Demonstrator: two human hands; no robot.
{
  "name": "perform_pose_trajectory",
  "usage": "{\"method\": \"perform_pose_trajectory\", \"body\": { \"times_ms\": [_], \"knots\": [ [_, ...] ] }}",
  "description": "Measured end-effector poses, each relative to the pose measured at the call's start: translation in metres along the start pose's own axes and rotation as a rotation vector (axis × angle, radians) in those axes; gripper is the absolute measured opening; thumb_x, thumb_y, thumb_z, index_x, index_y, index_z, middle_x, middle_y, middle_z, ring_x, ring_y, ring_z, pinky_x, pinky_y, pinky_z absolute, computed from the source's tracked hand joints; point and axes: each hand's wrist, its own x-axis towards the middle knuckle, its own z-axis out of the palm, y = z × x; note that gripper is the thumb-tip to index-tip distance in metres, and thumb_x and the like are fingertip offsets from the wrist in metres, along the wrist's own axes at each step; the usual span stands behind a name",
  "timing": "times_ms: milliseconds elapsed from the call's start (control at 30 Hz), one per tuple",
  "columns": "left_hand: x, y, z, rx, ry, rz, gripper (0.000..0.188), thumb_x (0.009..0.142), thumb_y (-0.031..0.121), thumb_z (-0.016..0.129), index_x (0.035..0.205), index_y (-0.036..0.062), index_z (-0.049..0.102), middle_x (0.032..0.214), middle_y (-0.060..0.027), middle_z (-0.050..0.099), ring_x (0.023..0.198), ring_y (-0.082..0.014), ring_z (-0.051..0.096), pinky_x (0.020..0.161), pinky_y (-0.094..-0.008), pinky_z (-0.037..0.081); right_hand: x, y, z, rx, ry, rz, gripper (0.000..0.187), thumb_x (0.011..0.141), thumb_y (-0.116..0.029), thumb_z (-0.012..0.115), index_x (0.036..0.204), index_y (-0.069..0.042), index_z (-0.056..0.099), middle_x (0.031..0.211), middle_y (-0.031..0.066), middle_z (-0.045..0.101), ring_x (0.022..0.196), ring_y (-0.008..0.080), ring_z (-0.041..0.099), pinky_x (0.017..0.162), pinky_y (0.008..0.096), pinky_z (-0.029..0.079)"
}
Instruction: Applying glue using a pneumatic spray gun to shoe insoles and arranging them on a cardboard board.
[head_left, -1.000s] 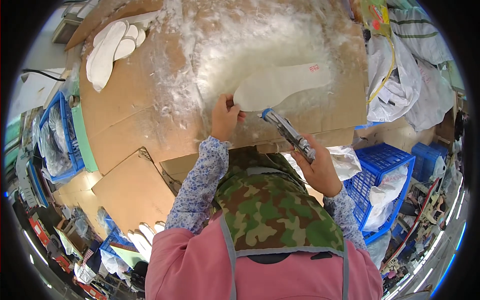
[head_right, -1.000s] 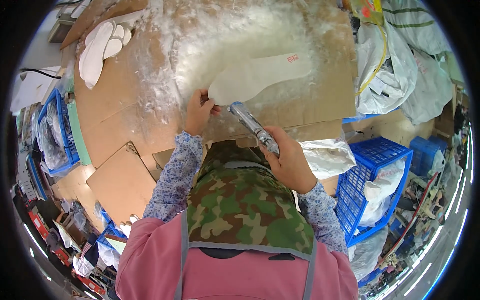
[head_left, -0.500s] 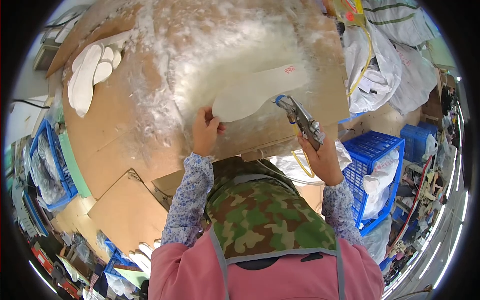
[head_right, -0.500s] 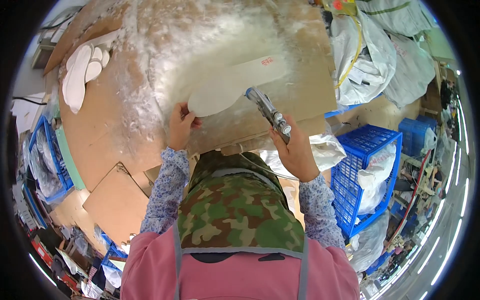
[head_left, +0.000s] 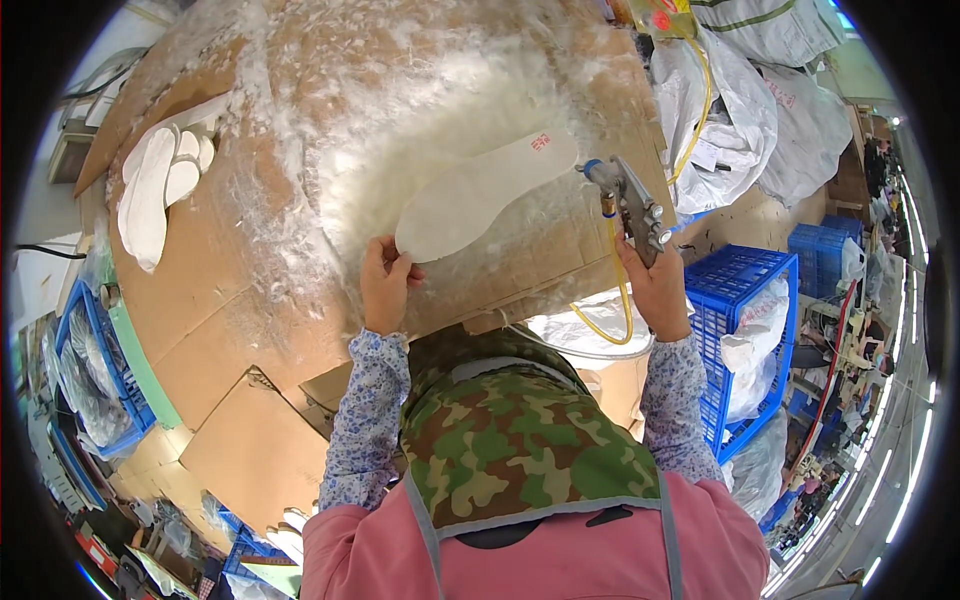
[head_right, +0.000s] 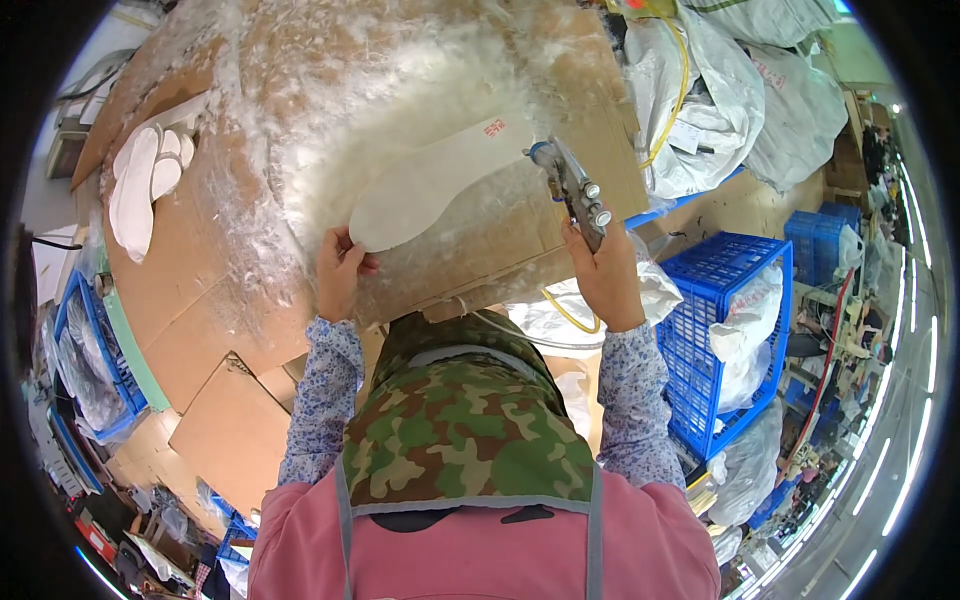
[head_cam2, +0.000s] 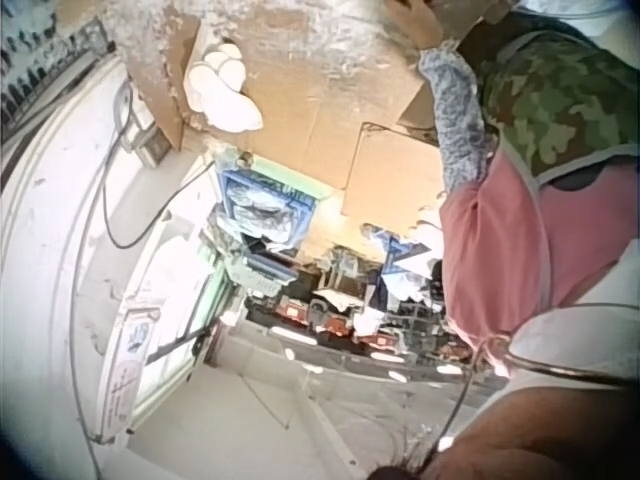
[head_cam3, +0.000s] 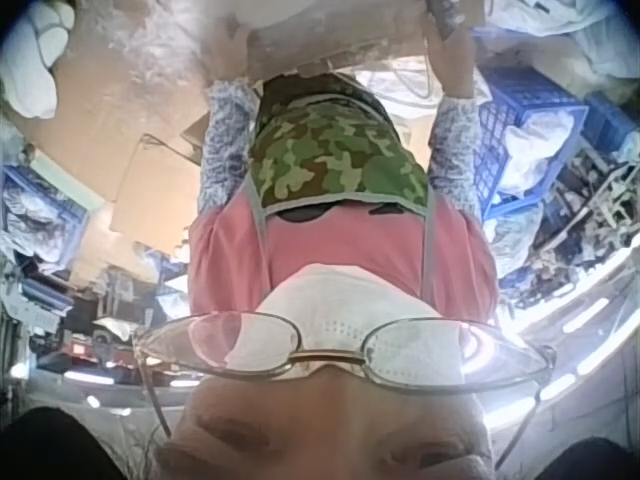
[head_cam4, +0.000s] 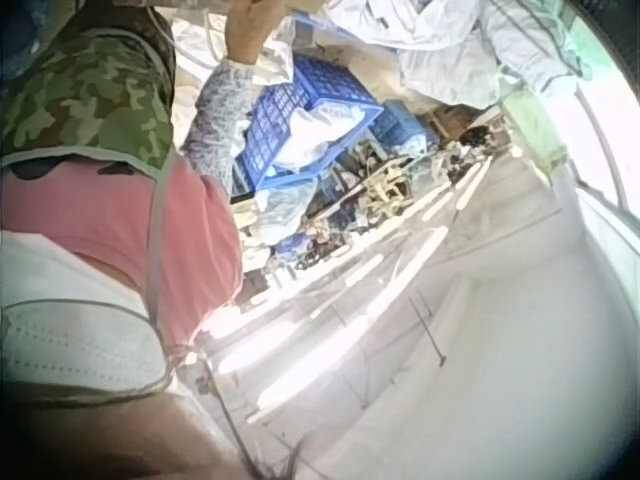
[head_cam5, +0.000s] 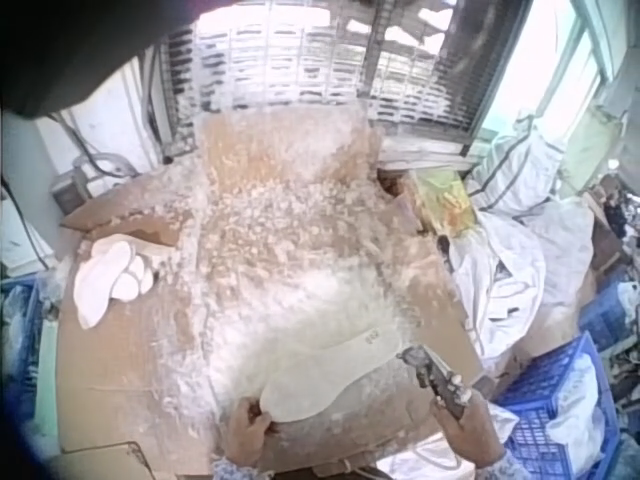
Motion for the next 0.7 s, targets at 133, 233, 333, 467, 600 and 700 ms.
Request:
{"method": "perform_pose_trajectory", "body": {
  "times_ms": [133, 233, 333, 467, 600, 700],
  "knots": [
    [-0.001, 0.0, -0.001, -0.034, -0.005, 0.01, 0.018, 0.087, 0.003, 0.047, 0.104, -0.001, 0.049, 0.085, -0.0058, 0.055, 0.062, -0.0109, 0.057, 0.054, -0.0226, 0.047, 0.001, 0.0, 0.002, -0.016, 0.044, -0.033, 0.022, 0.086, -0.01, 0.059, 0.104, 0.003, 0.056, 0.088, 0.0086, 0.064, 0.079, 0.0141, 0.058, 0.071, 0.0279, 0.046],
    [-0.003, 0.001, -0.001, -0.047, -0.019, -0.006, 0.019, 0.088, 0.005, 0.047, 0.106, 0.0006, 0.049, 0.086, -0.0051, 0.056, 0.065, -0.0118, 0.058, 0.058, -0.0234, 0.049, 0.003, 0.0, 0.007, -0.119, -0.019, -0.102, 0.026, 0.084, -0.011, 0.059, 0.105, 0.004, 0.053, 0.089, 0.0157, 0.063, 0.075, 0.0238, 0.06, 0.068, 0.0327, 0.046],
    [-0.003, 0.003, -0.001, -0.033, -0.025, 0.006, 0.019, 0.088, 0.006, 0.048, 0.106, 0.0006, 0.049, 0.086, -0.0046, 0.056, 0.065, -0.0115, 0.057, 0.057, -0.0231, 0.049, 0.002, -0.004, 0.014, -0.139, -0.016, -0.152, 0.025, 0.084, -0.01, 0.06, 0.103, 0.004, 0.054, 0.088, 0.0153, 0.063, 0.073, 0.0222, 0.058, 0.067, 0.0324, 0.045],
    [-0.004, 0.004, 0.0, -0.052, 0.005, -0.009, 0.015, 0.087, 0.004, 0.047, 0.101, -0.0005, 0.049, 0.084, -0.005, 0.055, 0.062, -0.0111, 0.057, 0.054, -0.0228, 0.047, -0.001, -0.014, 0.017, 0.011, -0.074, -0.012, 0.025, 0.083, -0.009, 0.06, 0.103, 0.004, 0.054, 0.086, 0.0147, 0.062, 0.074, 0.0208, 0.057, 0.068, 0.0322, 0.045],
    [-0.004, 0.004, 0.0, -0.059, 0.004, -0.014, 0.014, 0.087, 0.004, 0.047, 0.1, -0.0001, 0.05, 0.083, -0.0049, 0.056, 0.062, -0.011, 0.057, 0.055, -0.023, 0.046, -0.003, -0.015, 0.019, -0.001, -0.069, -0.037, 0.025, 0.083, -0.009, 0.06, 0.103, 0.005, 0.053, 0.086, 0.015, 0.061, 0.075, 0.0208, 0.057, 0.068, 0.0326, 0.045],
    [-0.004, 0.004, -0.001, -0.061, -0.002, -0.02, 0.014, 0.087, 0.005, 0.047, 0.099, 0.0001, 0.05, 0.083, -0.0049, 0.056, 0.062, -0.0107, 0.056, 0.054, -0.0228, 0.046, -0.003, -0.01, 0.02, -0.016, -0.037, -0.063, 0.026, 0.084, -0.01, 0.06, 0.103, 0.005, 0.053, 0.086, 0.0156, 0.061, 0.075, 0.0233, 0.057, 0.069, 0.034, 0.045]
  ]
}}
